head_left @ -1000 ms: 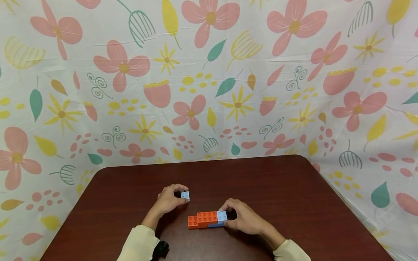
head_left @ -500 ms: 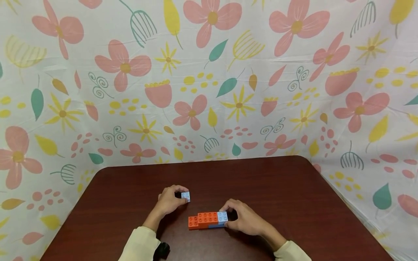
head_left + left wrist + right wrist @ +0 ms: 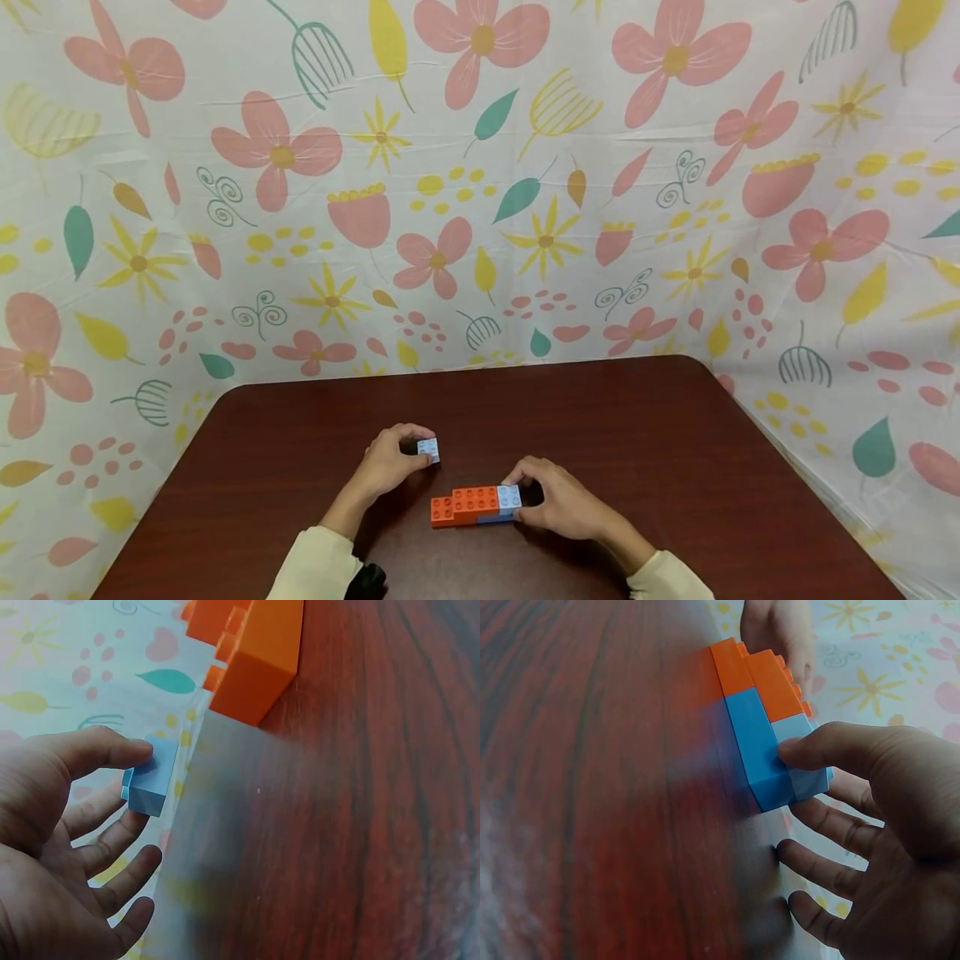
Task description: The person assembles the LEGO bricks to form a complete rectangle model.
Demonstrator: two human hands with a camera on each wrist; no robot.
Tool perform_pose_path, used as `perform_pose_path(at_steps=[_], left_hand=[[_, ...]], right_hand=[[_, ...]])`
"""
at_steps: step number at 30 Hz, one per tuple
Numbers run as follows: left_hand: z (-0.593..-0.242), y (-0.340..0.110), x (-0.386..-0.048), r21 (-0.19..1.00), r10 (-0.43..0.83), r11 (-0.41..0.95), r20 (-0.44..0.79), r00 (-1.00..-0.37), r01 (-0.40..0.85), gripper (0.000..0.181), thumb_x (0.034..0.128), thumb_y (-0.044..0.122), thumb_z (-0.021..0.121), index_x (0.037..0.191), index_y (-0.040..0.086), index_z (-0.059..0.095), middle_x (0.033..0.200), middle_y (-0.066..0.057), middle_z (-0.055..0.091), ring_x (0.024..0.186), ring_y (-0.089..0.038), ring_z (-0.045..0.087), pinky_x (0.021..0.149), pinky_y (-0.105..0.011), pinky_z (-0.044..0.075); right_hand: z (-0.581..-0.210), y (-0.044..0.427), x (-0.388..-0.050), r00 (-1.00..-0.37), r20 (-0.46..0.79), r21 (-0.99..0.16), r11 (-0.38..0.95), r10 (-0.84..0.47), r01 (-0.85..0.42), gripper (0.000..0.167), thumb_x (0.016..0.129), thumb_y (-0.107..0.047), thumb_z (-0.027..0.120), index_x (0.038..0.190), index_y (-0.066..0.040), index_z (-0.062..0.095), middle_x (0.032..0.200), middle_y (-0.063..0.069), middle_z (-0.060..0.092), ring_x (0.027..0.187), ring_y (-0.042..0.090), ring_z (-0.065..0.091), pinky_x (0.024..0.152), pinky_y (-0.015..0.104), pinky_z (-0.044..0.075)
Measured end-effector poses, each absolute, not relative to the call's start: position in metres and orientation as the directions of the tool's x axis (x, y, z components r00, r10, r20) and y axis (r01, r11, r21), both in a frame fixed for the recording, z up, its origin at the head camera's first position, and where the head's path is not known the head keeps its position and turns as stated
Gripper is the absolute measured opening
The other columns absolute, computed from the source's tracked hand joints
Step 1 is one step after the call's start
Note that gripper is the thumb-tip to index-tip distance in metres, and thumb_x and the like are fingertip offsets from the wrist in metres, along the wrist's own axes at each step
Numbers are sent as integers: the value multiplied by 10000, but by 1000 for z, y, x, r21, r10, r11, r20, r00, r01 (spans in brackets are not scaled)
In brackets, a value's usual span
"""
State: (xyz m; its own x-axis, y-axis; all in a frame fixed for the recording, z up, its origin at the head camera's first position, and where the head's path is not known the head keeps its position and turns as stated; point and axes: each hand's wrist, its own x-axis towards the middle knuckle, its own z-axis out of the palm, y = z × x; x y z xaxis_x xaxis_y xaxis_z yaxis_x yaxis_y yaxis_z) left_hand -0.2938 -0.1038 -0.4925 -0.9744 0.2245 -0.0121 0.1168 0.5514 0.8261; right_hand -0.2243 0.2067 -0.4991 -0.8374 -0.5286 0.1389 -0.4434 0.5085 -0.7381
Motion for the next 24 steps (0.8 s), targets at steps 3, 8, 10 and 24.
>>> perform_pose_path(at_steps=[3,8,10,24], left_hand=[[-489,-105,-290,842,245,527,-23,-969,114,270,884,177,802,1139,240,743,1244,-63,660,1033,-250,590,781,-347,467],[-486,-105,-280,860,306,493,-29,-952,133,288,887,187,802,1166,206,732,1248,-71,659,1045,-245,589,802,-348,478],[-485,-105,-276,866,332,480,-33,-943,139,297,886,188,802,1175,183,731,1248,-72,664,1072,-257,585,822,-353,476],[-476,-105,-250,861,416,469,-15,-909,200,335,870,186,816,1189,132,730,1198,-61,685,1067,-227,605,845,-383,492]], right_hand=[[-499,206,-225,-836,144,-735,509,-529,-449,290,898,-163,793,1136,-262,661,1097,-96,640,1003,185,583,851,300,478],[-500,207,-224,-839,141,-734,513,-525,-444,288,900,-164,789,1137,-264,659,1096,-98,637,1008,187,578,850,301,472],[-500,207,-224,-841,138,-734,516,-523,-441,286,901,-168,789,1135,-265,659,1095,-99,636,1010,189,576,851,306,470],[-501,206,-224,-837,154,-726,514,-525,-456,292,893,-160,795,1129,-264,658,1089,-97,637,998,192,580,849,308,473]])
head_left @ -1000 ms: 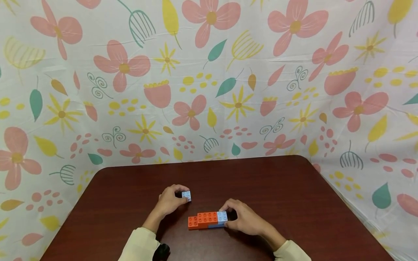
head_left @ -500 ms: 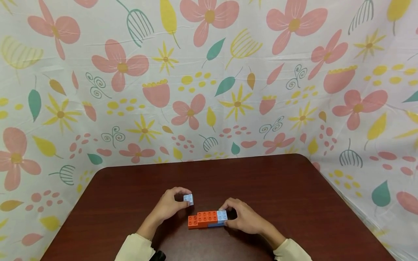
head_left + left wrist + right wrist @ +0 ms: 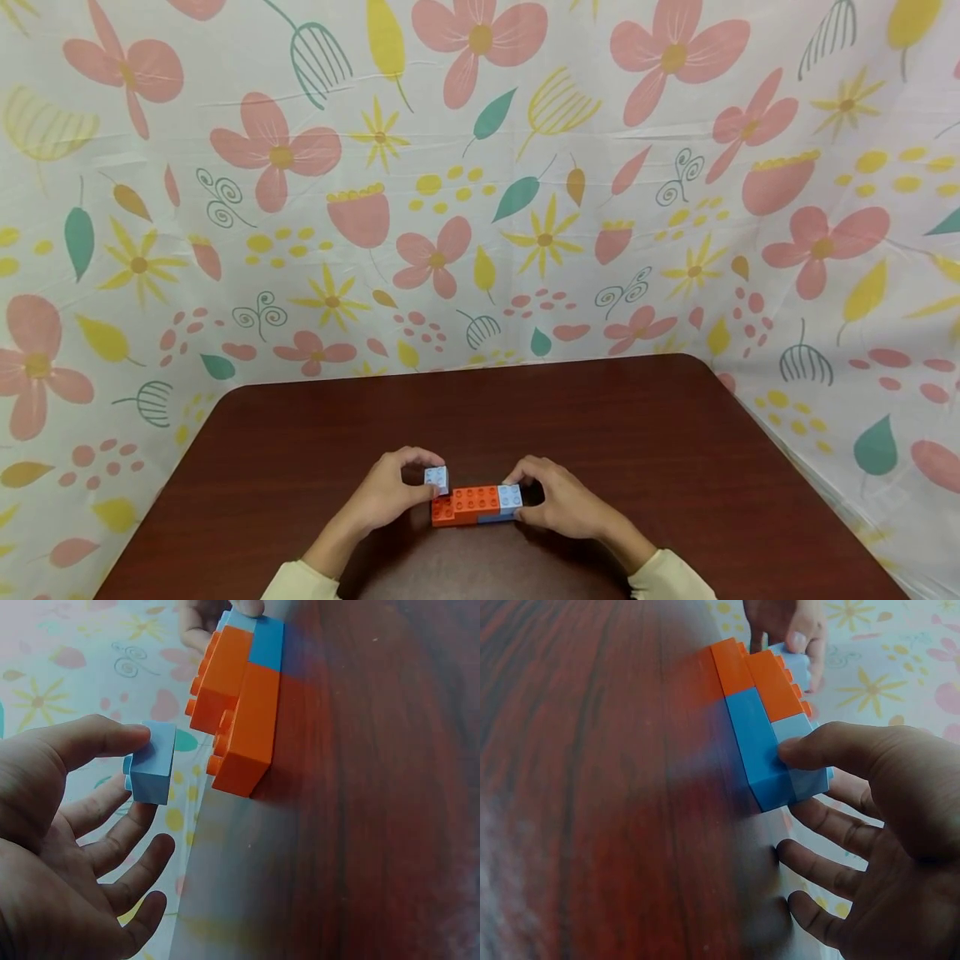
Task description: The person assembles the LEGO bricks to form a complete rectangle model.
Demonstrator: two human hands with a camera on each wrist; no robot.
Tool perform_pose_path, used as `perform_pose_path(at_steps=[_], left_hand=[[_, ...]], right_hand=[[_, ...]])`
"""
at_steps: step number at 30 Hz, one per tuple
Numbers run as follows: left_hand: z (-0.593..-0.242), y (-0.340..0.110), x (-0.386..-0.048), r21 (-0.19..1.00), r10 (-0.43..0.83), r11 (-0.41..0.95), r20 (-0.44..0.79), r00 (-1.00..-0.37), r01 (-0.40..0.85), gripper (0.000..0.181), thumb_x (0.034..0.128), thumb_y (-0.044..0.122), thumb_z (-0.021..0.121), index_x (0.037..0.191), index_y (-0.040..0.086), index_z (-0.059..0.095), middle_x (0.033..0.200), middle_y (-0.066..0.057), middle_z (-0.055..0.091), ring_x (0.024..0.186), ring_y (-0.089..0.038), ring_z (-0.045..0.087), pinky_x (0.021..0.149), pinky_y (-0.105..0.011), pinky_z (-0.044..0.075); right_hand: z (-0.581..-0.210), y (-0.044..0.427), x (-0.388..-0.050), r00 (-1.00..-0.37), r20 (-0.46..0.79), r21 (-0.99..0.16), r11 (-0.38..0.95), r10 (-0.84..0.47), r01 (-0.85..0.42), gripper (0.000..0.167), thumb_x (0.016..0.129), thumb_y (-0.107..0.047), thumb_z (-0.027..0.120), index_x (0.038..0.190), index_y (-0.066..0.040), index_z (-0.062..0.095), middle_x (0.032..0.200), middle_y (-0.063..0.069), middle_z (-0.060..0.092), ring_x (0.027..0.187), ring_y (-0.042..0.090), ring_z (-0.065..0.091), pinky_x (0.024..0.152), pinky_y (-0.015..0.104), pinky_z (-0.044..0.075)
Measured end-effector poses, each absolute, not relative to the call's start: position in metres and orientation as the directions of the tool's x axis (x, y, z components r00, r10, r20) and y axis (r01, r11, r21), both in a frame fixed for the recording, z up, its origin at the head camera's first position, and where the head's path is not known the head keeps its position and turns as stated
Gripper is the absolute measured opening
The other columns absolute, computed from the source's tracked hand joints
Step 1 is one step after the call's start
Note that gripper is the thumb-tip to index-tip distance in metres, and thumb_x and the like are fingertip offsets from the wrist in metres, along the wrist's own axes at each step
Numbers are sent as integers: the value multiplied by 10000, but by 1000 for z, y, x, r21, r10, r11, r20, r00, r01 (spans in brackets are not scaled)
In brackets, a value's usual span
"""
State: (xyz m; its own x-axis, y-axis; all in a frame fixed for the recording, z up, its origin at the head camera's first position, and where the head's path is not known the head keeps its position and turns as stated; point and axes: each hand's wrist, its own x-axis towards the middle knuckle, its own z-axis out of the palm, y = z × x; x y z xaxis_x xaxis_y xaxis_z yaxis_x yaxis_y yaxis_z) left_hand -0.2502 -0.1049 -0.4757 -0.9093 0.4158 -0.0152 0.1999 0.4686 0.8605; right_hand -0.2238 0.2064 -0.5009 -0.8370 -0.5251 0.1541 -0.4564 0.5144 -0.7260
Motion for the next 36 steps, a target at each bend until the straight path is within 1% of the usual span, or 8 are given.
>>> perform_pose_path(at_steps=[2,5,8,10,12,17,25,36], left_hand=[[-477,-105,-247,855,420,478,-20,-907,203,327,870,192,818,1182,144,732,1202,-51,685,1091,-239,596,868,-409,491],[-480,-105,-242,847,424,492,-29,-905,203,315,866,205,821,1168,174,738,1230,-36,683,1176,-272,584,939,-496,491],[-484,-106,-240,844,433,495,-35,-901,205,302,868,215,813,1161,197,741,1272,-27,677,1274,-315,555,1012,-589,458],[-486,-105,-239,843,435,496,-33,-900,209,297,866,217,810,1156,207,742,1284,-18,674,1312,-328,543,1042,-615,438],[-487,-105,-239,838,435,501,-29,-900,215,298,858,219,815,1148,219,744,1271,-5,680,1304,-317,553,1044,-605,441],[-488,-103,-237,816,427,526,-13,-904,237,295,824,223,838,1101,267,743,1205,16,696,1192,-248,592,982,-517,470],[-487,-102,-234,796,434,544,5,-901,267,319,798,241,856,1096,277,748,1152,40,704,1065,-183,596,885,-389,468],[-490,-105,-237,822,451,514,-16,-893,245,333,837,262,839,1154,210,750,1188,8,705,1068,-205,595,858,-392,480]], right_hand=[[-501,206,-224,-838,153,-723,519,-524,-457,291,893,-164,796,1128,-266,658,1087,-98,637,998,188,577,849,305,467],[-501,207,-224,-838,150,-720,523,-525,-456,290,893,-170,798,1128,-269,658,1086,-99,638,1000,181,578,852,305,466],[-500,207,-224,-838,149,-721,523,-524,-455,290,892,-171,799,1126,-271,660,1087,-101,640,1000,179,578,853,306,466],[-500,207,-224,-838,150,-721,522,-524,-456,292,892,-170,798,1128,-273,660,1088,-102,640,1002,179,577,853,306,466],[-500,207,-224,-838,149,-721,523,-525,-456,290,895,-174,797,1130,-273,660,1090,-103,640,1004,178,575,851,304,468],[-500,207,-225,-838,148,-720,523,-526,-456,291,895,-176,798,1131,-275,660,1090,-108,640,1005,176,578,853,304,470],[-499,207,-223,-836,150,-720,521,-528,-459,282,888,-183,805,1116,-272,664,1075,-109,638,998,171,574,854,299,461],[-500,207,-225,-837,147,-720,523,-528,-456,283,891,-184,803,1116,-282,660,1079,-116,636,1002,178,580,856,305,466]])
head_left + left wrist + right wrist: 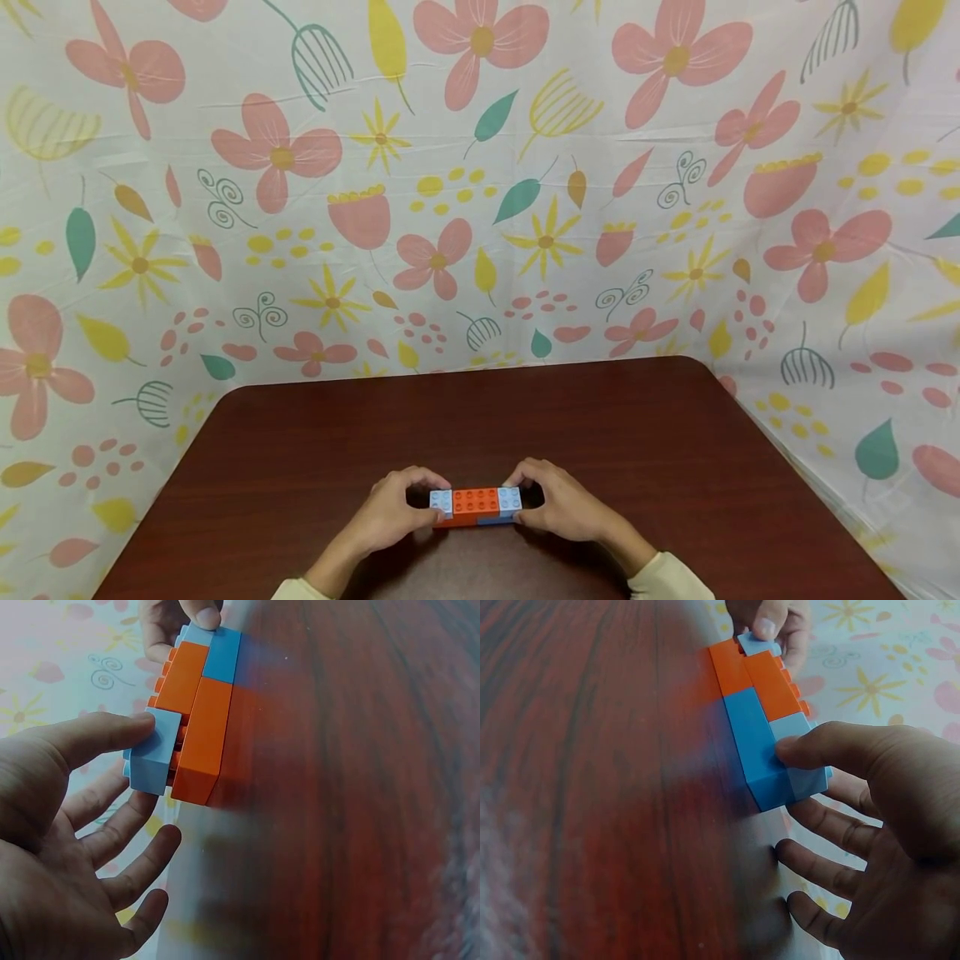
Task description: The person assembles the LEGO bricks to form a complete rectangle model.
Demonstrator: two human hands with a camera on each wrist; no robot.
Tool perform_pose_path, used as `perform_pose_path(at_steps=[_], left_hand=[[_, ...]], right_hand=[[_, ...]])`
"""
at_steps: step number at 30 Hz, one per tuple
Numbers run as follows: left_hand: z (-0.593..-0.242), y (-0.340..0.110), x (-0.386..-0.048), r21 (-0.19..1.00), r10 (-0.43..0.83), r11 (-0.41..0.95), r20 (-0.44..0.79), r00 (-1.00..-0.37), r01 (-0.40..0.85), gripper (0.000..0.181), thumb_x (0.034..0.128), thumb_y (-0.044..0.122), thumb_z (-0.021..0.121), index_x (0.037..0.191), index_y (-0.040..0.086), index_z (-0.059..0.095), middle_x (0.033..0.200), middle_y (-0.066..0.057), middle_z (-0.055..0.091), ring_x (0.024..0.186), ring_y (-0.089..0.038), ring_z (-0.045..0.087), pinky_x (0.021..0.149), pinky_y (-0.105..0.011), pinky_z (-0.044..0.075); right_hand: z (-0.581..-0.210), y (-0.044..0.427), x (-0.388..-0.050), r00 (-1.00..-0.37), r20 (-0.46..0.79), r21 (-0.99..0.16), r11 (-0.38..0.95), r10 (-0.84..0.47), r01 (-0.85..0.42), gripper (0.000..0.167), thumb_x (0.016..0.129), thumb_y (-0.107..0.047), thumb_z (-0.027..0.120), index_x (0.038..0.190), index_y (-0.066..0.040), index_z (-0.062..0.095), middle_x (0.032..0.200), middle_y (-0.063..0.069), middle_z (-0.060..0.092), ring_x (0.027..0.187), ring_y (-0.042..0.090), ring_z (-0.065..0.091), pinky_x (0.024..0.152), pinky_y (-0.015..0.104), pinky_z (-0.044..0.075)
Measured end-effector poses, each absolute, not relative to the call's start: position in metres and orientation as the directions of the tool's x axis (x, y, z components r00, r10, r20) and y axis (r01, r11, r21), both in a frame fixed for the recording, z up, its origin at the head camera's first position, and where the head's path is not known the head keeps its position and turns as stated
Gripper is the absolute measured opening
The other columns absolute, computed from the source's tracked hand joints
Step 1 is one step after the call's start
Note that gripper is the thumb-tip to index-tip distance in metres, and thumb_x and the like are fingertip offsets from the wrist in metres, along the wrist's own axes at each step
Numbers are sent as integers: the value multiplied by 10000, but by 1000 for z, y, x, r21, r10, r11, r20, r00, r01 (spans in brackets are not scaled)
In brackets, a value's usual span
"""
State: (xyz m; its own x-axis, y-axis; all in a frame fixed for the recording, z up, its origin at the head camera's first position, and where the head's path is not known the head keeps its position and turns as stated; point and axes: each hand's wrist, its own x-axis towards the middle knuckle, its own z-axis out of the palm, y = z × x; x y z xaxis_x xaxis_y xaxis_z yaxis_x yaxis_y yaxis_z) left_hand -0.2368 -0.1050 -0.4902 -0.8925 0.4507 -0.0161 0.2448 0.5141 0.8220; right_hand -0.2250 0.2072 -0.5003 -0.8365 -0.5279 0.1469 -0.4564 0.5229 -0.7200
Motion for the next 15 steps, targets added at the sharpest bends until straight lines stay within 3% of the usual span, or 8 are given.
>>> perform_pose_path(at_steps=[10,15], left_hand=[[-492,-106,-237,828,458,501,-6,-889,252,308,845,252,839,1140,231,752,1147,9,721,1015,-173,613,809,-307,489],[-490,-104,-236,805,453,526,9,-891,275,296,840,260,843,1123,261,756,1141,38,724,1019,-153,621,868,-383,480]], right_hand=[[-501,207,-225,-841,147,-713,533,-521,-455,281,889,-191,805,1110,-290,662,1074,-126,633,1003,179,577,858,305,463],[-502,207,-224,-843,147,-708,540,-517,-455,283,884,-194,808,1106,-294,663,1060,-132,628,1002,178,568,858,305,453]])
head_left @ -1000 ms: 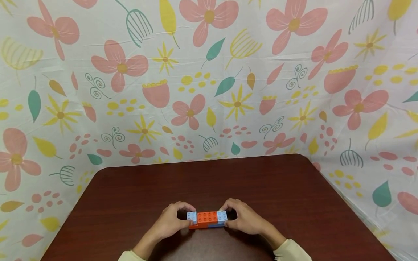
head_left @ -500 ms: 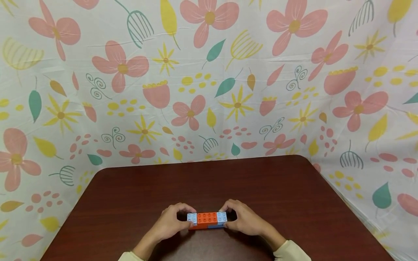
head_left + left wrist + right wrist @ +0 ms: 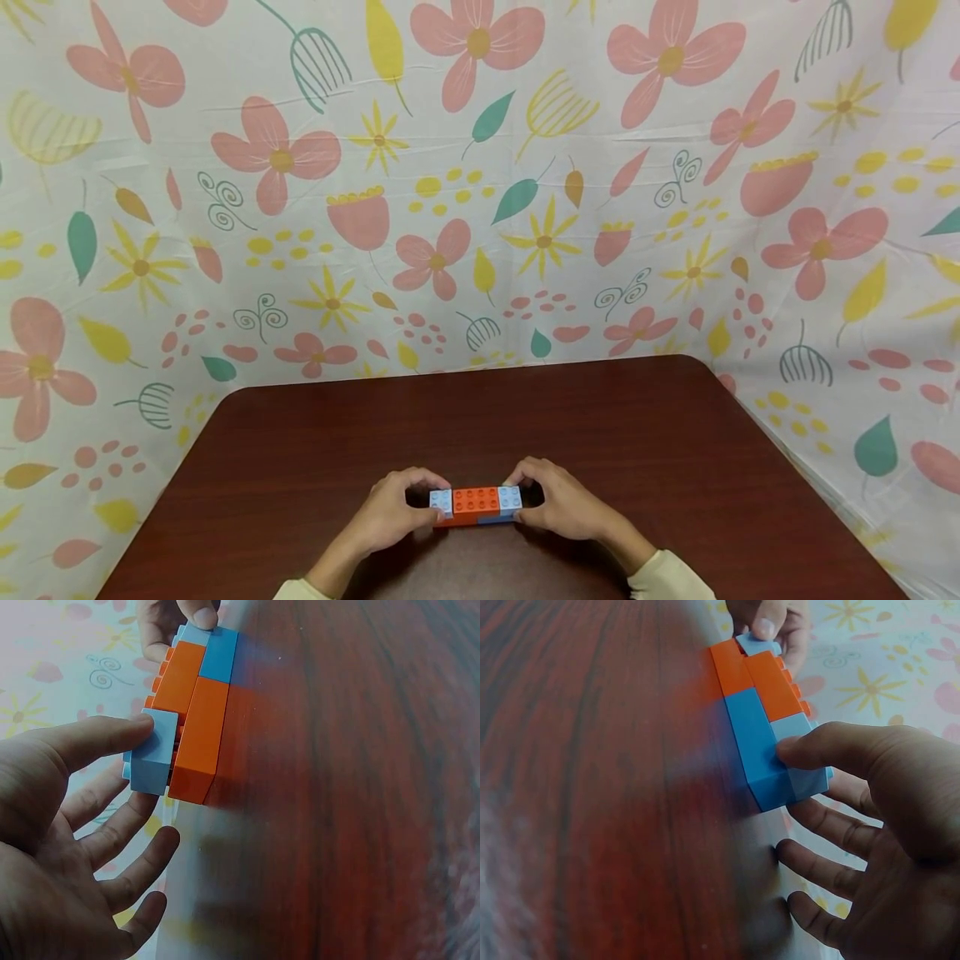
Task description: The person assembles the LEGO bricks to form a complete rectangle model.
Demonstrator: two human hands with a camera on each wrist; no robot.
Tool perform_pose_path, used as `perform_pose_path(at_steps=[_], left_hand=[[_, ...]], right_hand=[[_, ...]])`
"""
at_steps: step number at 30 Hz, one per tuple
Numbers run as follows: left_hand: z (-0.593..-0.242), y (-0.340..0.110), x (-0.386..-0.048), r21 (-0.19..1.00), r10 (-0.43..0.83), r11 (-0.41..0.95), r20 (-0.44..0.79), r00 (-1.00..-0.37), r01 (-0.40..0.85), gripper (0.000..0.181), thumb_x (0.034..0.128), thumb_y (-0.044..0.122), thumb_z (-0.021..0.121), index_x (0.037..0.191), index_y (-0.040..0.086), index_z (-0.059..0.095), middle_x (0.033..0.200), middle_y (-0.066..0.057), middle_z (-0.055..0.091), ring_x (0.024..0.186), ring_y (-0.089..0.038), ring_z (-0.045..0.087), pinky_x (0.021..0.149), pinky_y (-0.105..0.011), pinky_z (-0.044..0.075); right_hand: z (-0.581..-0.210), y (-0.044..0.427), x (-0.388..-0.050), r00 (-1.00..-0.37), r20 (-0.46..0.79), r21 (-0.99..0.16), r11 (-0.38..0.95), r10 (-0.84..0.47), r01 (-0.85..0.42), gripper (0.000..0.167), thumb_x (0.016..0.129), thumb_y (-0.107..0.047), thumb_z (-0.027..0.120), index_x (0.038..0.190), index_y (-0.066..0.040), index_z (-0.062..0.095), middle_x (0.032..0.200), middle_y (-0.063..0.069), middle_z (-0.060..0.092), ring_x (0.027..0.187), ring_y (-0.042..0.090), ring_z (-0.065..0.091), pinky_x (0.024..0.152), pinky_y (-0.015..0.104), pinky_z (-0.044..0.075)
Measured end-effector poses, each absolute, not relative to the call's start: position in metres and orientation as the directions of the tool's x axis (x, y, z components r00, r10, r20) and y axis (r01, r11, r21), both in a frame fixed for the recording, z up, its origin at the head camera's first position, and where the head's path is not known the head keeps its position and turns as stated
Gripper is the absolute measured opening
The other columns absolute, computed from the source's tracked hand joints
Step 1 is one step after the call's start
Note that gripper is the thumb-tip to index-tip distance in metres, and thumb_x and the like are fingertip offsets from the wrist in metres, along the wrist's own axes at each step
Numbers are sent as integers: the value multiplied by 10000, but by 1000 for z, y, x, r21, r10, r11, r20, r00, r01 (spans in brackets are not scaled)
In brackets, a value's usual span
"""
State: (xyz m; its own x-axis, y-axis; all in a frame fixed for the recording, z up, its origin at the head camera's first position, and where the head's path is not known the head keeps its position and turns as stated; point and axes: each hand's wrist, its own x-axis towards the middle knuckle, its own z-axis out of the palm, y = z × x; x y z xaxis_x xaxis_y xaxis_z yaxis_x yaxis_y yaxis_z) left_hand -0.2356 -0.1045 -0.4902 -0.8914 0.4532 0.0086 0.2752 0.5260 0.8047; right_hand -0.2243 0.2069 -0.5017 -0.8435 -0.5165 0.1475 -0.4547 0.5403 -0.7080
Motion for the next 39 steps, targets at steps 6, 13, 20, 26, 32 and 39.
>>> perform_pose_path(at_steps=[6,13,20,26,32,39], left_hand=[[-491,-103,-234,752,436,573,56,-898,326,278,829,296,850,1090,317,754,1118,111,730,1093,-173,647,999,-672,306],[-492,-102,-233,719,426,605,71,-902,342,276,828,317,851,1085,335,754,1109,132,728,1130,-216,642,988,-658,315],[-493,-103,-233,741,436,583,59,-898,332,267,837,302,849,1082,331,749,1108,101,717,1066,-178,630,922,-538,439],[-496,-103,-235,765,454,554,52,-889,328,265,834,290,850,1074,329,746,1070,91,711,989,-126,620,836,-376,457],[-496,-104,-237,796,479,509,55,-876,328,276,837,237,846,1096,257,753,1057,29,713,923,-164,630,740,-262,478],[-493,-103,-239,835,497,472,13,-868,283,268,855,215,830,1110,218,750,1042,0,710,888,-136,621,714,-256,498]], right_hand=[[-501,207,-224,-841,144,-712,536,-521,-454,281,891,-190,801,1117,-284,663,1067,-125,631,1001,178,563,854,310,454],[-501,206,-225,-839,146,-716,529,-524,-456,280,892,-187,801,1117,-280,662,1059,-120,627,993,183,565,848,307,458],[-502,205,-224,-842,151,-709,536,-518,-457,283,885,-188,808,1105,-287,661,1046,-123,622,996,180,563,848,304,459],[-502,206,-222,-843,153,-718,528,-516,-454,277,888,-189,805,1109,-275,661,1051,-112,625,997,188,563,847,301,455],[-504,206,-222,-841,152,-723,521,-519,-453,281,897,-209,801,1127,-284,655,1065,-116,624,1011,196,566,853,298,456],[-505,207,-225,-835,189,-726,499,-516,-472,287,907,-177,788,1146,-281,668,1074,-99,642,980,194,597,832,292,492]])
